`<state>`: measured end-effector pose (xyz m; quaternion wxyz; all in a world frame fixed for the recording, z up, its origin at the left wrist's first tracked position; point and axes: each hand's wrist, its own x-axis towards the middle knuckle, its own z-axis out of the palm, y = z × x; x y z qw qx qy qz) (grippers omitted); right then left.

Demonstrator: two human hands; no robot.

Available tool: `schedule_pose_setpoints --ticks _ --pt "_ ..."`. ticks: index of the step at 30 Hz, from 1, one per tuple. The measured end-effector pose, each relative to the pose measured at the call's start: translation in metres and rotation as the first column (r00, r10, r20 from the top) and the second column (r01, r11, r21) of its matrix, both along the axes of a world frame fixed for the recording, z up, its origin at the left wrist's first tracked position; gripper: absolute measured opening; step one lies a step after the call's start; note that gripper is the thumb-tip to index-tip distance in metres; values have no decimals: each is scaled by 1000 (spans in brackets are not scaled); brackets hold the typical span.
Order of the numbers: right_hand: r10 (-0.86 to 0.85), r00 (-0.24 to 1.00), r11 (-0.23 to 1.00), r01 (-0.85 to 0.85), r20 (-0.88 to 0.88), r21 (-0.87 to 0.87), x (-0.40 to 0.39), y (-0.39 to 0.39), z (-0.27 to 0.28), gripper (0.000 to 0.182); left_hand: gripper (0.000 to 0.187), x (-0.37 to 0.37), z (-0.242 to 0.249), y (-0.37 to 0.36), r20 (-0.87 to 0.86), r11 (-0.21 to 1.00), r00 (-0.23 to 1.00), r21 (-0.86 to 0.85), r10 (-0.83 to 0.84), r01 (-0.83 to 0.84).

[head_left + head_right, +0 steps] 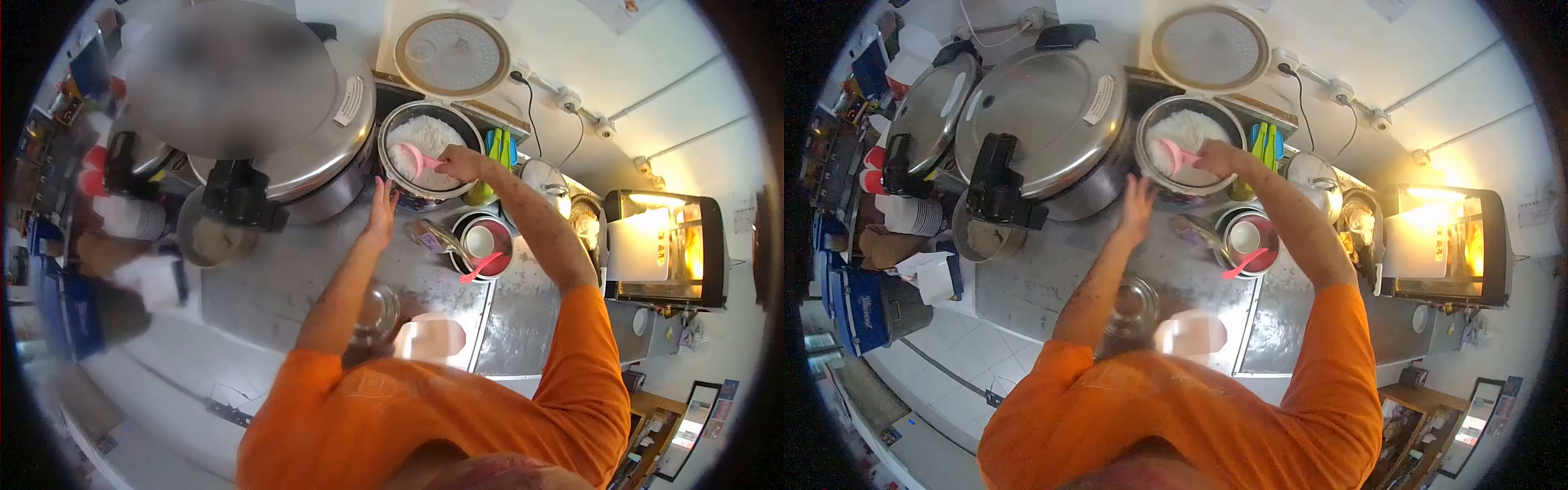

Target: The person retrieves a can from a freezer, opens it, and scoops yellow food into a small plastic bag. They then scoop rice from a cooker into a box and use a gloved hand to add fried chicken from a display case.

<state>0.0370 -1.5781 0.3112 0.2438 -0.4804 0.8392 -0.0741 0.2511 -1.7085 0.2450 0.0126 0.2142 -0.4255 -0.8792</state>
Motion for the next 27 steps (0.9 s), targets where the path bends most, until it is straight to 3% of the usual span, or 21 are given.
schedule_pose_setpoints --ticks 1,2,4,5,6,7,8,9,10,11,12,13,15,17,18,19,21,23,25,27 --pt "-194 944 976 159 265 146 0 1 8 31 93 5 3 -1 -6 1000 1000 -7 1 -1" --pt "-180 950 980 150 253 134 -7 7 6 31 90 7 7 -4 -5 1000 1000 28 15 -15" --pt "-261 784 964 238 563 116 -18 25 1 26 88 19 12 -8 -19 998 999 50 34 -33" --pt "-249 795 968 230 553 105 -17 27 12 26 79 34 10 -4 41 958 998 -286 42 -28" --pt "-324 690 929 363 647 78 -8 34 22 26 70 53 7 3 108 813 991 -583 72 4" --pt "-382 553 866 493 740 79 3 42 25 25 62 81 22 8 160 698 986 -701 -43 144" --pt "-346 475 836 548 809 36 9 51 23 23 55 112 43 11 231 545 961 -791 -151 276" --pt "-349 467 832 553 813 40 15 56 21 23 53 139 54 19 324 424 933 -831 -159 361" --pt "-331 418 750 661 846 -33 25 64 16 23 52 166 57 29 419 296 894 -843 -161 448" --pt "-311 368 645 759 876 -91 38 74 12 24 52 190 47 36 434 296 883 -832 -176 468" --pt "-325 341 632 772 882 -65 51 86 6 24 51 214 32 43 428 396 876 -782 -223 482" --pt "-275 426 590 782 862 -199 66 96 9 22 51 234 23 49 422 487 865 -715 -270 501" --pt "-215 575 480 766 789 -428 110 123 20 21 51 256 24 60 455 488 840 -684 -294 542" --pt "-289 320 508 850 902 -138 171 150 66 22 54 270 15 72 446 493 838 -678 -313 545" --pt "-243 364 528 827 899 -192 202 162 75 23 56 271 4 78 420 495 846 -687 -328 533" --pt "-359 416 525 830 836 -188 227 181 70 26 53 269 -5 83 454 479 822 -668 -343 569" --pt "-378 386 543 829 842 -136 282 209 78 27 51 268 -17 92 491 458 789 -643 -369 614" --pt "-500 352 534 845 792 -38 333 222 81 26 42 268 -26 99 352 616 851 -588 -389 524" --pt "-595 520 583 804 612 -117 374 231 63 28 37 269 -41 103 353 549 845 -645 -402 531" --pt "-656 577 520 813 487 -263 411 234 25 31 34 269 -42 109 342 524 850 -676 -400 518"
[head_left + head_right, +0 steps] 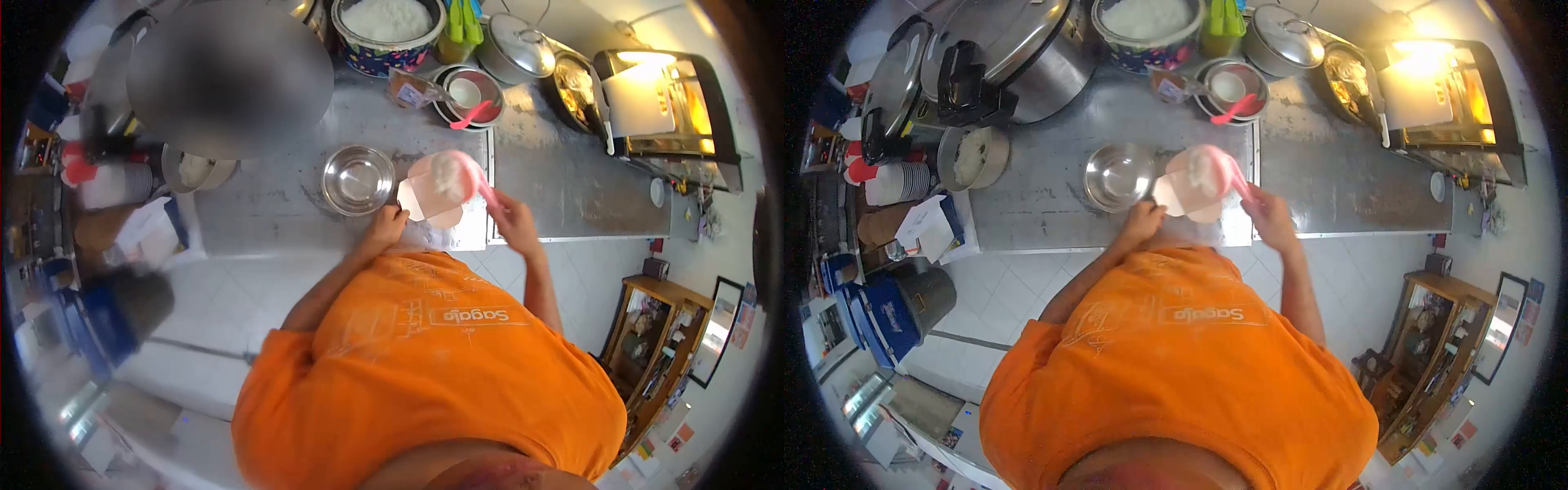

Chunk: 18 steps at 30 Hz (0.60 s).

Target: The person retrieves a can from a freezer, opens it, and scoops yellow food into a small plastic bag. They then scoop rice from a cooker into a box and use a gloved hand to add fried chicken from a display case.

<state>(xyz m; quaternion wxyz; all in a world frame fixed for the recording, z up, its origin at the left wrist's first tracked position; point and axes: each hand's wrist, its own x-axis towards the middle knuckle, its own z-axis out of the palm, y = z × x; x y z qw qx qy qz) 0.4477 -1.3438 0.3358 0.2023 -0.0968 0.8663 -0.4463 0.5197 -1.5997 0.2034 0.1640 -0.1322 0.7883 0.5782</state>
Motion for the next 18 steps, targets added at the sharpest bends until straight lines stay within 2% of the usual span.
schedule_pose_setpoints --ticks 1,2,4,5,6,8,13,15,18 --pt "42 960 988 1 -278 155 13 -3 -21 36 34 0 -5 2 -3 1000 1000 -2 -13 13" --pt "124 845 952 47 -520 303 26 -9 -40 43 34 1 -11 5 -4 998 1000 59 7 -7" --pt "68 920 868 137 -387 478 54 -26 -66 57 34 3 -12 9 -4 993 1000 121 14 -14" --pt "84 916 843 144 -392 518 59 -26 -76 61 35 4 -7 11 -59 994 998 104 -22 28" --pt "55 910 860 166 -411 482 64 -25 -82 54 35 1 -2 12 -120 994 991 85 -51 62" --pt "13 871 883 220 -491 415 71 -25 -87 55 35 2 -8 14 -128 994 991 102 -36 49" --pt "28 843 860 253 -537 443 76 -13 -86 58 35 6 -16 22 -114 993 994 120 -7 20" --pt "42 847 855 244 -531 457 77 -11 -87 57 35 8 -13 23 -100 980 994 188 -41 59" --pt "7 849 853 271 -529 446 75 -11 -84 57 36 4 12 24 -87 982 992 157 -89 102"
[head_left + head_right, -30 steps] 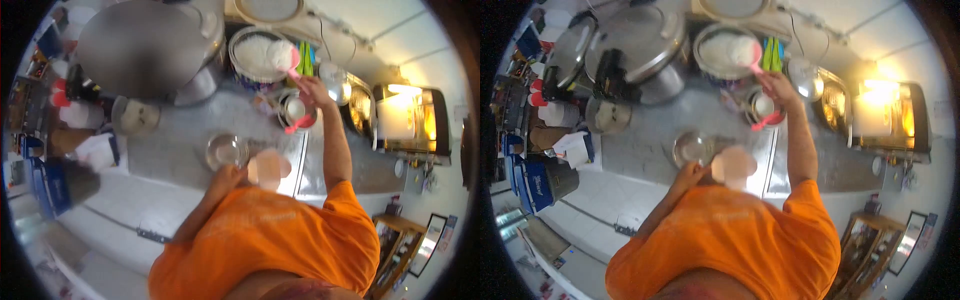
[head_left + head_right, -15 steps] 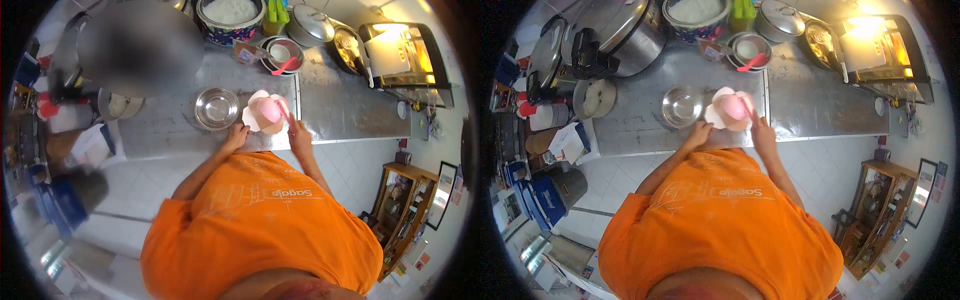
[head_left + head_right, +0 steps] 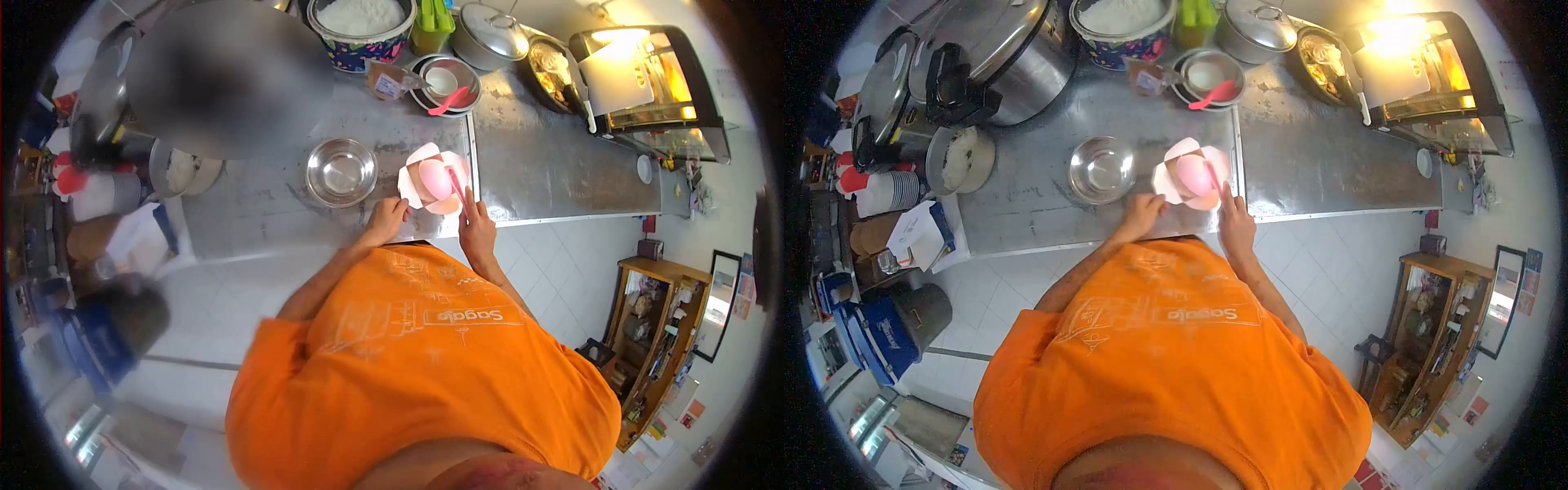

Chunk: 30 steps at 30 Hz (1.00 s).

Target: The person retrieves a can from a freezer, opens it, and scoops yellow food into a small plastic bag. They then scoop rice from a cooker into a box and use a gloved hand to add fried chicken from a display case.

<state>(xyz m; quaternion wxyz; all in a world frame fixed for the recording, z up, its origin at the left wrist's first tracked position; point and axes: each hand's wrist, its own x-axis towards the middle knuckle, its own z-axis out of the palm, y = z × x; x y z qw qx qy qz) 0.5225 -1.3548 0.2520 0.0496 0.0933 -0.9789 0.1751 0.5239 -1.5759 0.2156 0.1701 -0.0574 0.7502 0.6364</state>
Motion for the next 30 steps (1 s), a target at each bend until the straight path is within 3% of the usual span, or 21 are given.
schedule_pose_setpoints --ticks 6,8,10,12,13,15,19,22,24,25,28,30 --pt "5 997 993 -14 -74 -114 -20 2 25 45 31 -1 -18 0 37 999 999 35 26 -27" --pt "-35 976 979 77 215 -191 -33 5 49 39 30 -1 -20 3 2 999 1000 21 30 -30" --pt "-11 972 986 49 233 -158 -47 1 66 30 36 -1 -21 3 -35 1000 999 7 28 -28" --pt "49 921 987 -105 387 123 -56 -8 81 23 63 -2 -22 3 -518 955 852 -284 -80 -82" --pt "49 919 987 -105 390 125 -57 -13 76 23 63 -2 -40 9 -515 956 853 -282 -80 -81" --pt "84 950 964 -153 299 217 -59 -26 52 17 86 -8 -93 25 -308 981 948 -147 77 -127" --pt "185 852 938 -301 491 170 -80 -16 10 17 85 -22 -97 31 -325 964 943 -222 67 -145" --pt "193 796 916 -356 574 186 -94 -22 62 18 84 -25 -99 33 -326 936 943 -310 62 -168" --pt "133 849 889 -330 511 317 -84 -30 71 16 83 -20 -102 32 -318 911 947 -375 49 -173" --pt "165 876 844 -363 452 396 -78 -29 45 18 83 -18 -101 32 -317 898 948 -406 34 -168" --pt "189 920 857 -326 344 399 -79 -31 39 25 82 -30 -92 33 -332 867 943 -464 19 -181" --pt "189 937 870 -298 293 392 -75 -36 47 35 76 -36 -73 31 -291 916 937 -288 193 -278"
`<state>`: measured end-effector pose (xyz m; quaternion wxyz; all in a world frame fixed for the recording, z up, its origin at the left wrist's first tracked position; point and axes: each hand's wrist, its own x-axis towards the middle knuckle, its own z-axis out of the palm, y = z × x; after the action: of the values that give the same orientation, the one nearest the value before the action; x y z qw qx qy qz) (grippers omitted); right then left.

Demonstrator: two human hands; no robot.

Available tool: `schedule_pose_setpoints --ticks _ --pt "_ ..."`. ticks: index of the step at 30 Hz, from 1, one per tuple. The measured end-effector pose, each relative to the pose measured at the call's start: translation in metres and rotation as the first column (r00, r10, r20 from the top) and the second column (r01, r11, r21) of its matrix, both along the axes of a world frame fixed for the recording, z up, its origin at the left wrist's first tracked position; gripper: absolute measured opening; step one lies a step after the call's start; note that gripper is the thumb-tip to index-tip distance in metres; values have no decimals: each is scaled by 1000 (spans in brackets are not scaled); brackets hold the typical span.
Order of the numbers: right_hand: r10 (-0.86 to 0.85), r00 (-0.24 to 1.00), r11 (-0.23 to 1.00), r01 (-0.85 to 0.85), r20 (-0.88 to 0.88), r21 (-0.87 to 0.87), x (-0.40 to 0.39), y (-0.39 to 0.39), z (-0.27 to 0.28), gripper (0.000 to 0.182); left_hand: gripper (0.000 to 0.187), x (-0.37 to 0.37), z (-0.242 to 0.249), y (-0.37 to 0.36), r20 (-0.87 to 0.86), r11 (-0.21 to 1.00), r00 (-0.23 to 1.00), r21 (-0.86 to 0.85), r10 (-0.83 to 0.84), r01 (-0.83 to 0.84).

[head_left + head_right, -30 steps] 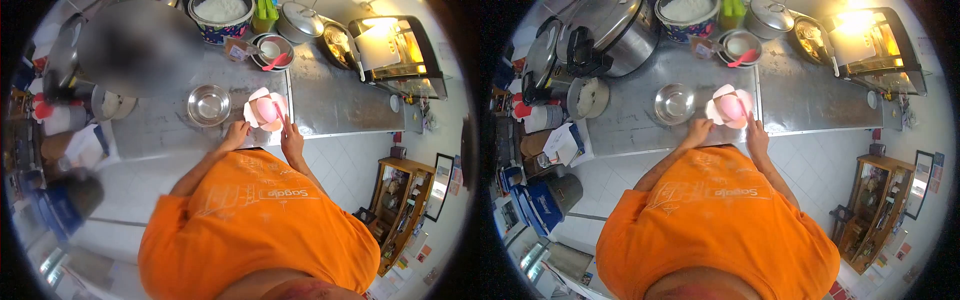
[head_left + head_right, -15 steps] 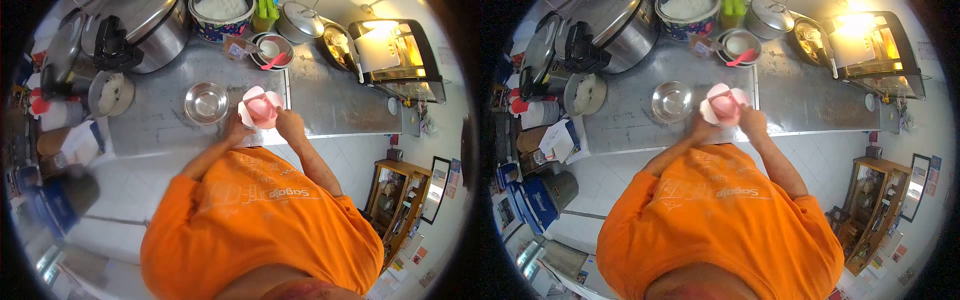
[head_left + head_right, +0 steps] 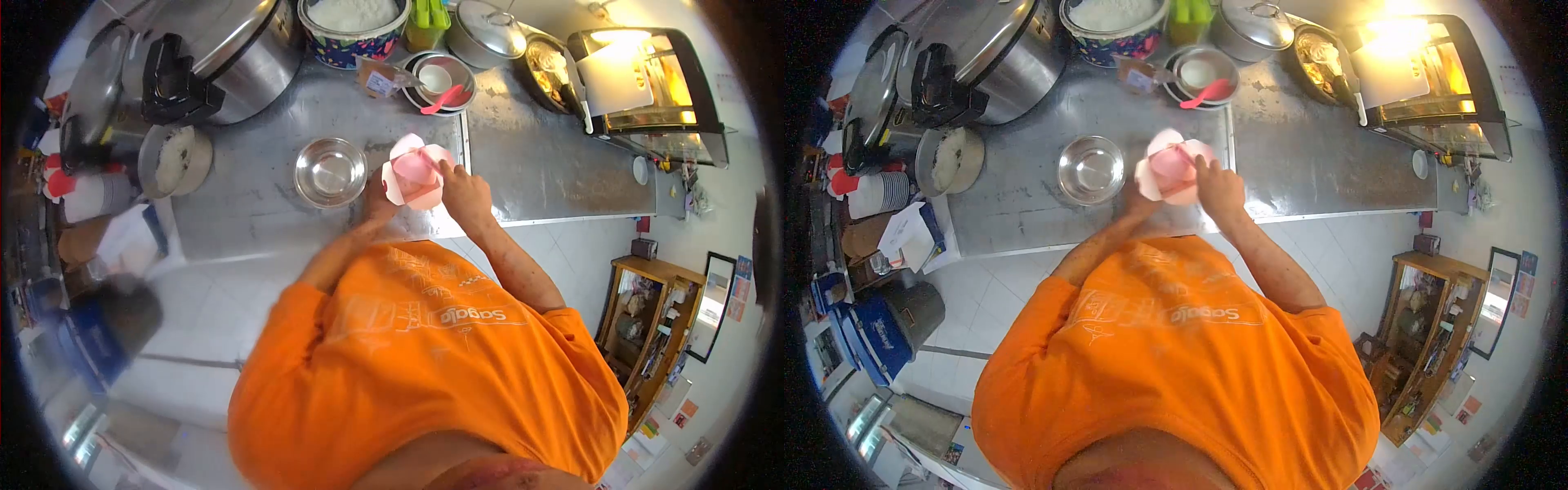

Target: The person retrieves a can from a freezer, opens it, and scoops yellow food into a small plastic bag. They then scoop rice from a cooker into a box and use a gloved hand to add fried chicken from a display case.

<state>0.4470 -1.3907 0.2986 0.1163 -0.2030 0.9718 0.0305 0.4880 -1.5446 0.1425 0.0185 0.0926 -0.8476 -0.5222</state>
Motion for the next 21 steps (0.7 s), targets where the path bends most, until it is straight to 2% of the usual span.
schedule_pose_setpoints --ticks 1,3,4,5,6,7,8,10,11,12,13,14,15,16,18,19,20,21 --pt "-13 999 1000 13 -29 -9 1 -2 2 36 76 0 -5 1 4 1000 1000 0 5 -5" --pt "-33 998 999 32 -59 -18 2 -1 -2 38 72 -1 -15 3 -120 995 989 -39 83 -89" --pt "-18 1000 1000 17 -17 -19 0 3 -10 39 72 -2 2 -2 -125 995 989 -40 85 -90" --pt "3 1000 1000 -2 24 -19 -5 6 -14 39 69 0 36 -10 -101 984 994 176 39 -21" --pt "17 1000 1000 -16 18 -22 -13 6 -1 39 66 -2 55 -17 -91 923 996 382 -5 39" --pt "-30 999 995 34 36 -93 -18 5 23 36 60 -1 33 -9 -151 961 985 275 83 -39" --pt "-79 995 983 88 62 -159 -21 9 42 34 60 2 10 -4 -146 960 985 274 90 -47" --pt "-30 993 907 74 111 -415 -41 31 61 37 66 -7 -20 0 11 993 1000 114 11 -12" --pt "-19 995 907 61 103 -418 -52 34 79 37 67 -11 -8 -1 55 998 998 51 -26 23" --pt "-112 949 820 256 295 -513 -63 34 100 33 67 -9 -22 6 46 999 999 46 -12 10" --pt "-163 860 700 447 484 -557 -75 30 116 30 64 -8 -52 17 -26 990 989 13 142 -142" --pt "-143 870 704 425 472 -569 -91 24 125 30 61 -14 -49 17 -105 956 951 -9 292 -295" --pt "-124 821 526 531 557 -664 -108 18 131 32 62 -20 -49 9 -127 978 985 184 119 -94" --pt "-81 766 323 625 637 -710 -125 10 133 35 62 -30 -44 1 -137 979 982 176 132 -107" --pt "-86 968 470 249 237 -847 -172 -24 118 30 63 -41 -32 7 -153 973 976 193 157 -126" --pt "-40 997 596 -34 -73 -802 -205 -38 97 29 63 -33 -27 2 -161 971 973 199 167 -134" --pt "40 929 690 -292 -369 -662 -238 -54 79 27 63 -8 -25 -22 -169 969 970 204 174 -139" --pt "-5 933 832 -195 -359 -519 -256 -76 76 25 64 -30 -17 -6 -176 968 968 211 178 -140"
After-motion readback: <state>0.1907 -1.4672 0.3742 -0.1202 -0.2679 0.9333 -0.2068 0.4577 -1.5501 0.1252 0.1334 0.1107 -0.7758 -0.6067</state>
